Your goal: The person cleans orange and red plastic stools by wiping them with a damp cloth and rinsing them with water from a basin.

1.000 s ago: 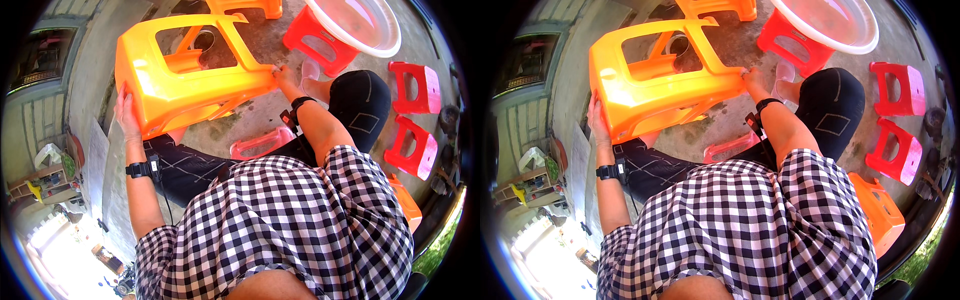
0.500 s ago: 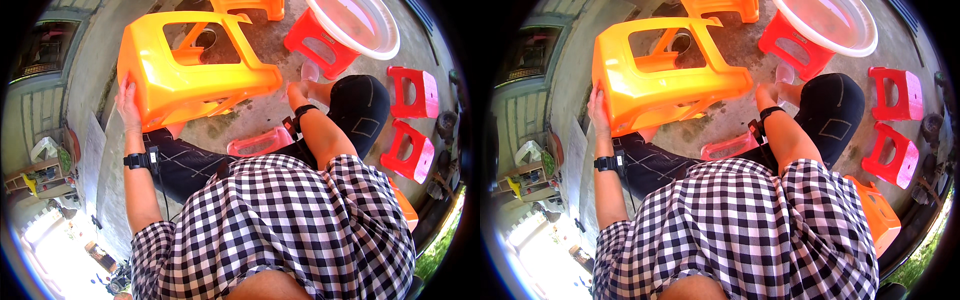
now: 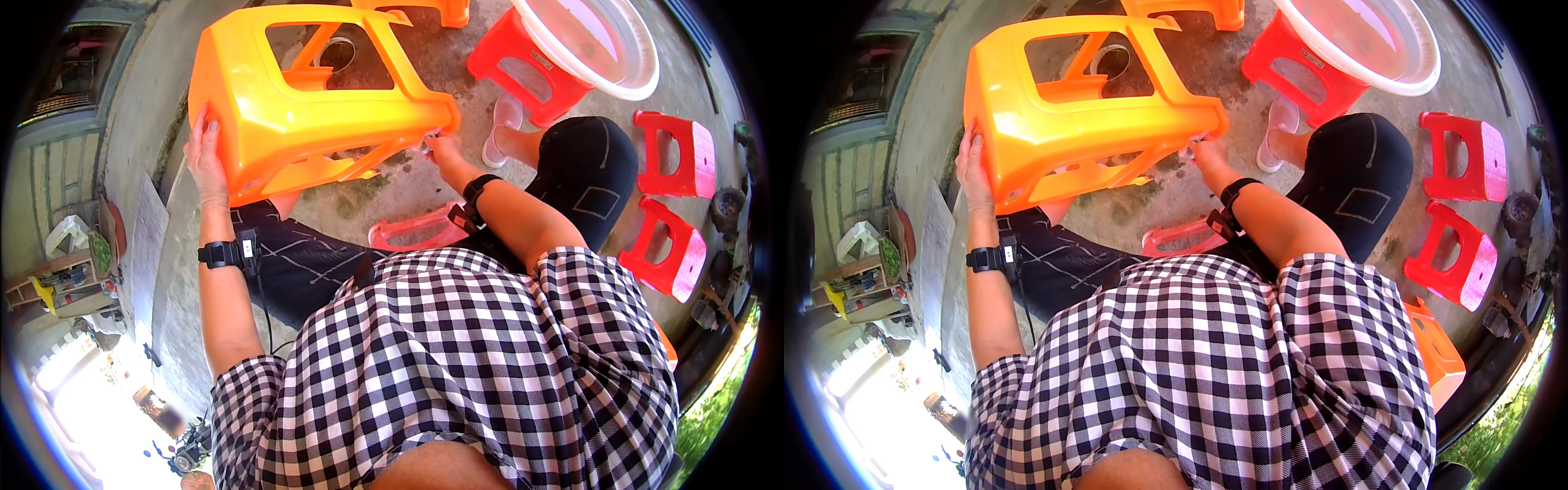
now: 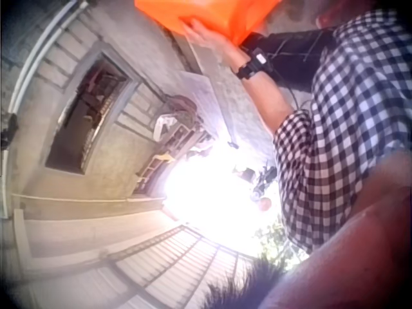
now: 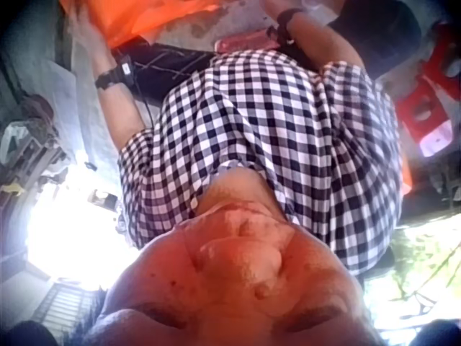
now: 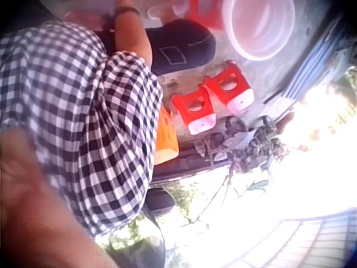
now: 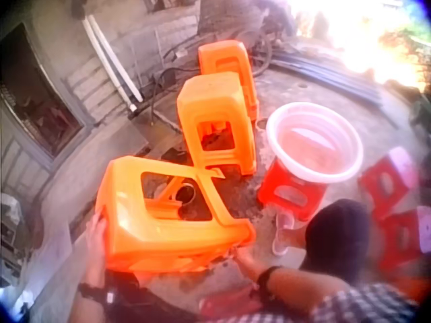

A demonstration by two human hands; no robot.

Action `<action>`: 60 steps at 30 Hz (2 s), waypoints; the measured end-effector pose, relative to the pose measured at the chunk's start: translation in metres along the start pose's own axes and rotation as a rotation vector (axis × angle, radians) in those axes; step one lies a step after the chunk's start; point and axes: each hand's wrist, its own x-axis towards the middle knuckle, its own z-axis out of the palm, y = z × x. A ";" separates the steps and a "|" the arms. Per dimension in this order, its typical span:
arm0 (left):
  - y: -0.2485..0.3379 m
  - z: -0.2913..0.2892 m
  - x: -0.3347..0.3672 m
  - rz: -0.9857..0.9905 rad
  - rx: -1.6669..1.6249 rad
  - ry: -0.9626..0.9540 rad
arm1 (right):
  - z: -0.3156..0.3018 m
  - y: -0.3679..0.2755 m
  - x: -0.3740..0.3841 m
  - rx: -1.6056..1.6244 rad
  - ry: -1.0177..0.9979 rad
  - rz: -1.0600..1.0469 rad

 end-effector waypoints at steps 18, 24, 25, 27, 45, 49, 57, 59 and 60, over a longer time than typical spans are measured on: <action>-0.008 0.000 0.006 -0.009 -0.051 -0.034 | 0.032 -0.031 -0.038 0.063 -0.064 -0.079; -0.012 -0.002 0.008 0.003 -0.064 -0.030 | 0.050 -0.067 -0.083 0.027 -0.184 -0.027; -0.012 -0.003 0.005 0.003 -0.057 -0.018 | 0.051 -0.079 -0.093 -0.060 -0.240 -0.023; -0.009 -0.003 0.004 0.026 -0.103 -0.020 | 0.050 -0.107 -0.111 -0.233 -0.339 -0.022; -0.021 -0.005 0.003 -0.012 -0.030 -0.012 | 0.050 -0.100 -0.075 -0.720 -0.007 -1.083; -0.010 -0.002 0.002 0.031 0.048 -0.053 | 0.046 -0.097 -0.062 -0.667 0.075 -0.810; -0.007 0.019 0.006 0.120 0.136 -0.069 | 0.076 -0.118 -0.113 -0.532 -0.151 -1.323; -0.004 0.024 0.003 0.169 0.159 -0.065 | 0.082 -0.129 -0.132 -0.442 -0.230 -1.493; 0.001 0.027 -0.001 0.201 0.157 -0.076 | 0.082 -0.134 -0.140 -0.419 -0.268 -1.525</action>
